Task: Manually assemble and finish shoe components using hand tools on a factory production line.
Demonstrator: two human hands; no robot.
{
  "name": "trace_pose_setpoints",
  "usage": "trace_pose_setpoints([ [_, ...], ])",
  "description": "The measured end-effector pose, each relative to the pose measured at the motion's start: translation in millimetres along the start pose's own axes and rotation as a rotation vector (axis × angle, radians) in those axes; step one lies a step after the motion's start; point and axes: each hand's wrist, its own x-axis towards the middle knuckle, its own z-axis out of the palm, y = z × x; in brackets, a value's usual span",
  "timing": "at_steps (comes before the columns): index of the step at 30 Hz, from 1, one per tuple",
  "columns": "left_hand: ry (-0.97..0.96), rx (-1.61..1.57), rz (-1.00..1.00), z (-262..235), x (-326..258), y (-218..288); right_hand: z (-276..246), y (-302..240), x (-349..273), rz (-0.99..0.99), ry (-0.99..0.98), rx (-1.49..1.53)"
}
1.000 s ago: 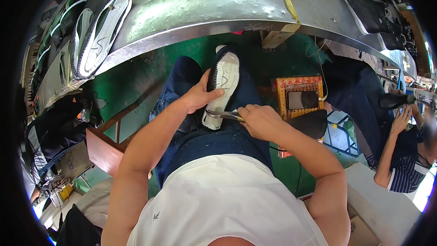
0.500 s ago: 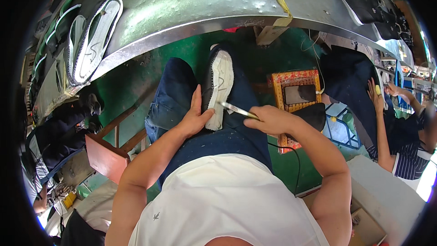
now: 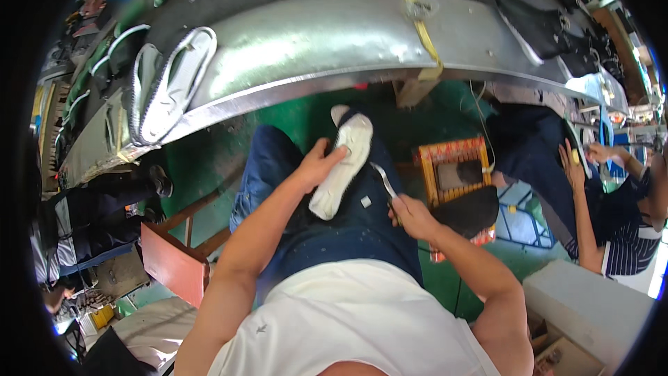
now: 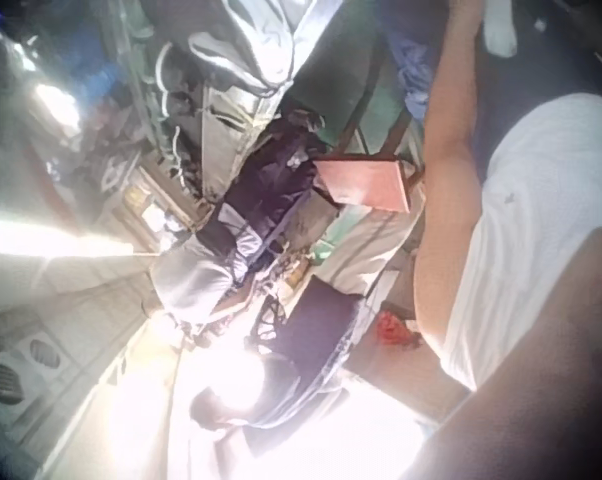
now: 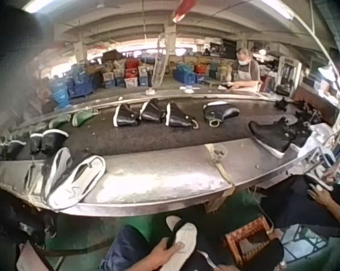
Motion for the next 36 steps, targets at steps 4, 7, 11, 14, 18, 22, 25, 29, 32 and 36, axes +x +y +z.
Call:
trace_pose_setpoints([
  [4,-0.058,-0.109,0.232,-7,-8,-7,-6,-7,-1,0.045,-0.033,-0.110],
  [7,-0.121,-0.475,0.411,-18,-47,43,-4,-17,-6,-0.001,-0.015,-0.407],
  [11,-0.378,-1.003,0.331,-58,-64,98,11,-59,-14,-0.175,-0.015,-0.815],
  [14,-0.356,-1.110,0.056,-73,-63,108,16,-72,-21,-0.294,0.059,-0.950],
  [18,-0.079,-1.093,0.081,-52,-59,73,16,-86,-18,-0.403,0.070,-0.863],
  [22,-0.231,-1.136,0.125,-54,-41,50,14,-108,3,-0.471,0.050,-0.661],
  [25,-0.217,-1.140,0.131,-53,-32,36,24,-135,17,-0.551,0.061,-0.598],
  [29,-0.171,-1.170,0.169,-45,-40,47,51,-153,47,-0.749,0.165,-0.544],
  [32,-0.024,-1.174,0.180,-27,-52,65,59,-165,63,-0.835,0.179,-0.390],
  [36,-0.005,-1.141,0.180,-43,-52,95,53,-170,75,-0.679,-0.002,-0.178],
])
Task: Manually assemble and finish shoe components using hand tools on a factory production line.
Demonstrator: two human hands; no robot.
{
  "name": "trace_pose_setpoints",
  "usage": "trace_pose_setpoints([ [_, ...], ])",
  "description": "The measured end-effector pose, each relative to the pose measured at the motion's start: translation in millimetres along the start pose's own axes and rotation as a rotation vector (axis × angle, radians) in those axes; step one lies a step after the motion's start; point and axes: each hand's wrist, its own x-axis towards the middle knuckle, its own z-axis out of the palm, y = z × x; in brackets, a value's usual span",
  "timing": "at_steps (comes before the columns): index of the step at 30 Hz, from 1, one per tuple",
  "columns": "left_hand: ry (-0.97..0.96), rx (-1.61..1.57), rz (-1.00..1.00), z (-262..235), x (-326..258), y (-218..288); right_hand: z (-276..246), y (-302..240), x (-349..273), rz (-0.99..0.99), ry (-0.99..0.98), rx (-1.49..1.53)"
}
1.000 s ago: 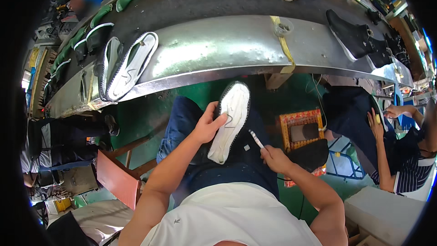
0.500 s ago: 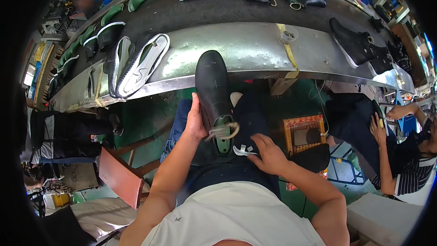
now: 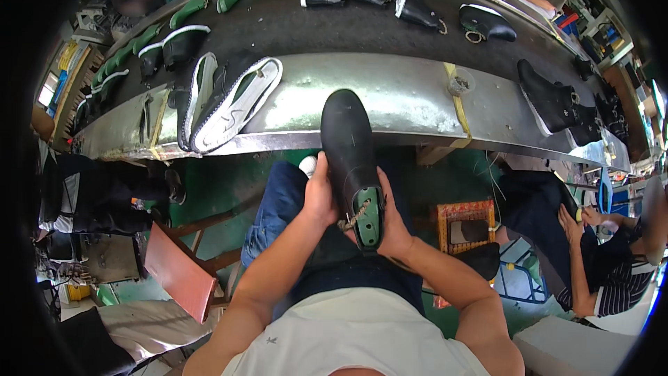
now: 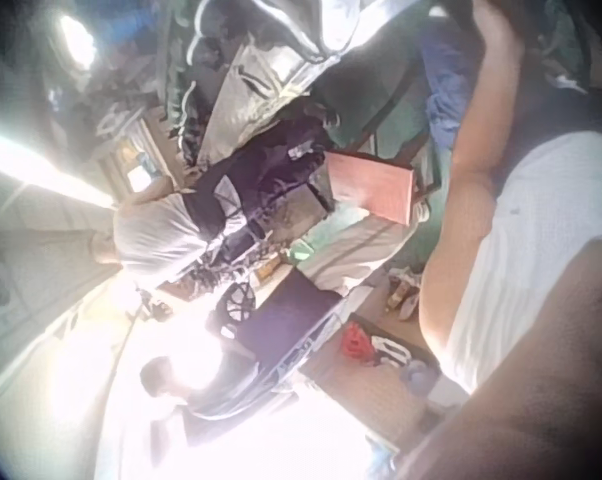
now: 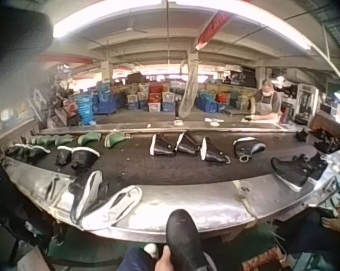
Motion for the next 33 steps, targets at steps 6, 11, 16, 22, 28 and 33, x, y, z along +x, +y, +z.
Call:
trace_pose_setpoints([
  [6,0.045,0.289,-0.052,-10,18,36,-1,24,4,-0.257,0.033,-0.514],
  [11,-0.040,0.337,-0.074,-31,3,35,-10,17,-8,0.037,-0.058,-0.138],
  [16,-0.001,0.574,-0.064,-82,-20,33,-77,13,54,0.448,0.352,1.134],
  [22,0.208,0.587,-0.130,-147,-60,39,-128,21,253,0.139,0.653,0.691],
  [28,0.234,0.591,-0.103,-153,-57,63,-201,119,337,0.215,0.621,-0.664],
  [33,0.192,0.629,-0.069,-131,-48,98,-170,103,311,0.248,0.480,-0.737],
])
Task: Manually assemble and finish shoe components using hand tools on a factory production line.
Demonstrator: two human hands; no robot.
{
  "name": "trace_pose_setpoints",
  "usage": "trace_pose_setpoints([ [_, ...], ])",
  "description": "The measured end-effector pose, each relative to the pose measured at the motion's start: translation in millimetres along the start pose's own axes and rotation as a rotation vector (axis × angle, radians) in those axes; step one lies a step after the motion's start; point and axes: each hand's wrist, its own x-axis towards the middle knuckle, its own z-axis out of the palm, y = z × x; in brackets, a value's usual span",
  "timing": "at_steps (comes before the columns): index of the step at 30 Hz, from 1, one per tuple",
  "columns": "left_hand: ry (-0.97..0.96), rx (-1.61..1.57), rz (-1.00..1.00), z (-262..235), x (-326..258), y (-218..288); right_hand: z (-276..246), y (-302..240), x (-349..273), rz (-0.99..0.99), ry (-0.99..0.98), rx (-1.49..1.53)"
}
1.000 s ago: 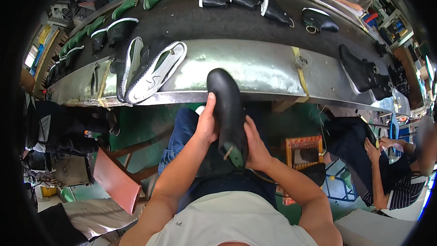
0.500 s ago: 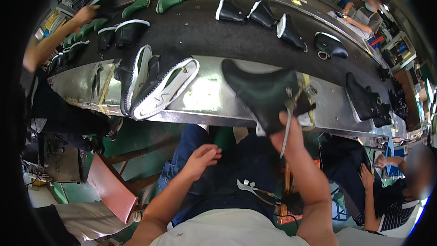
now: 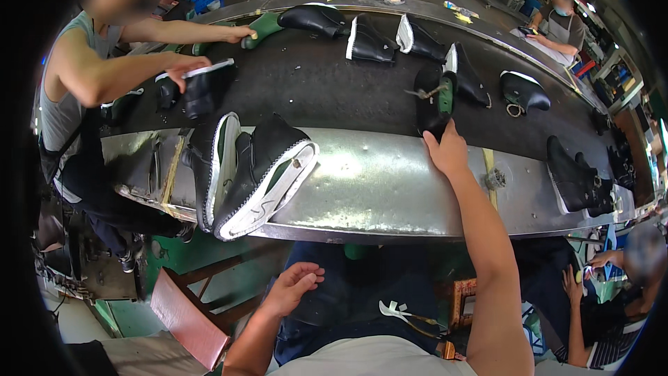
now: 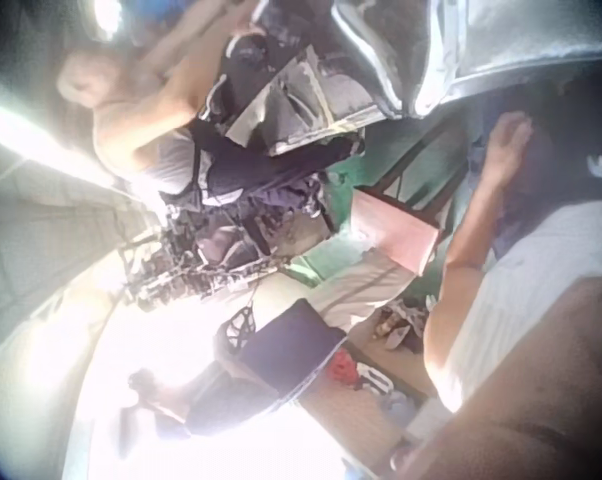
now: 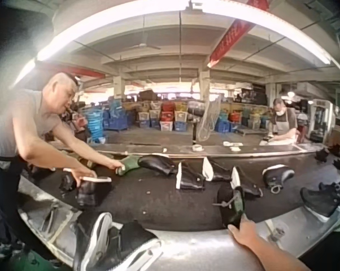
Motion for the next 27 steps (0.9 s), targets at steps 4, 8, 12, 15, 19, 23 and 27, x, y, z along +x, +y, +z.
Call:
trace_pose_setpoints([
  [4,-0.259,0.114,0.162,8,2,77,5,16,-16,-0.145,0.149,-0.227],
  [8,-0.431,0.344,0.361,9,-4,181,5,15,-19,-0.177,0.273,-0.151],
  [12,-0.312,0.563,0.468,11,41,282,-14,-2,-9,-0.074,0.099,-0.066],
  [15,-0.148,0.661,0.406,12,134,338,-8,17,-3,-0.091,0.074,0.109],
  [19,0.206,1.015,0.386,-1,278,388,0,15,0,-0.278,0.061,-0.105],
  [23,0.658,1.222,0.412,-34,410,416,-5,0,4,-0.168,-0.097,-0.054],
  [27,0.952,1.221,0.311,-46,509,444,-14,-4,7,-0.129,-0.163,-0.024],
])
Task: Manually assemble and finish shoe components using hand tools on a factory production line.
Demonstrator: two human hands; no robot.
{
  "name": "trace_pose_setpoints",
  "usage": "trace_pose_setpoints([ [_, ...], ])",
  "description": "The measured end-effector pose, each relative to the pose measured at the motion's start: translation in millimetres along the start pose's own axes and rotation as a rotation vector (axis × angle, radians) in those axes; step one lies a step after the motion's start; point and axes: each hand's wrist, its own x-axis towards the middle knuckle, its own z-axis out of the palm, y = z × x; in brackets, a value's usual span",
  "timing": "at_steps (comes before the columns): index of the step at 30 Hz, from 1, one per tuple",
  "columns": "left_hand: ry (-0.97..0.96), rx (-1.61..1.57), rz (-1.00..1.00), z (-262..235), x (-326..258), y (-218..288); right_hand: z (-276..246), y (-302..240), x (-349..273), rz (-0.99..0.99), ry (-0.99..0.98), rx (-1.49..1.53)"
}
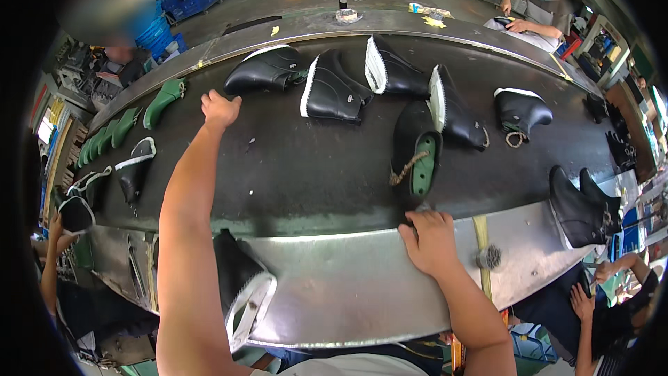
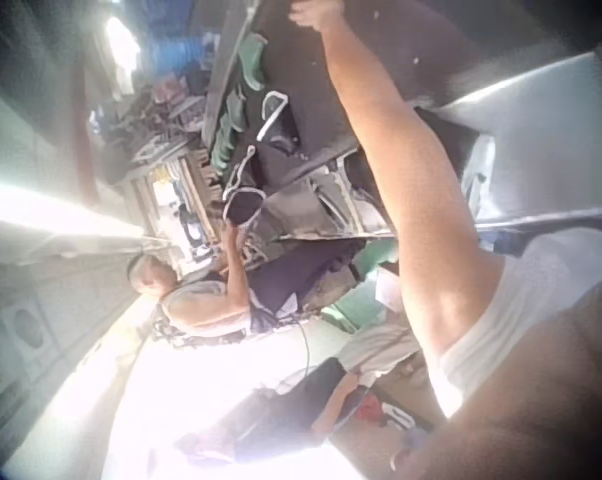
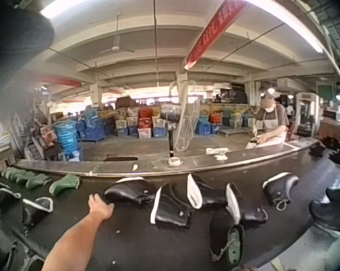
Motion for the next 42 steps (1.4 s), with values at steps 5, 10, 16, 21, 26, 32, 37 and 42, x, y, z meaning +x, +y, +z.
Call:
trace_pose_setpoints([
  [5,0.142,0.041,-0.001,29,79,-6,-2,-8,9,-0.052,-0.012,0.018],
  [10,-0.163,0.233,0.142,26,66,33,-5,-10,11,-0.077,-0.003,0.028],
  [16,-0.139,-0.087,0.034,42,-11,51,-1,-10,5,-0.052,0.036,0.028],
  [21,-0.348,-0.709,-0.237,-30,-83,39,5,-12,-4,-0.027,0.066,0.024],
  [26,-0.379,-0.978,-0.229,-140,-156,-21,18,-16,-3,-0.138,0.124,0.080],
  [32,-0.113,-1.296,0.073,-215,-329,-57,14,29,-37,-0.171,0.328,0.170],
  [37,-0.645,-1.854,0.039,-234,-444,-151,10,-33,-153,-0.356,0.345,0.278],
  [42,-0.674,-1.375,0.364,-213,-615,-182,2,-51,-353,-0.519,-0.183,0.170],
])
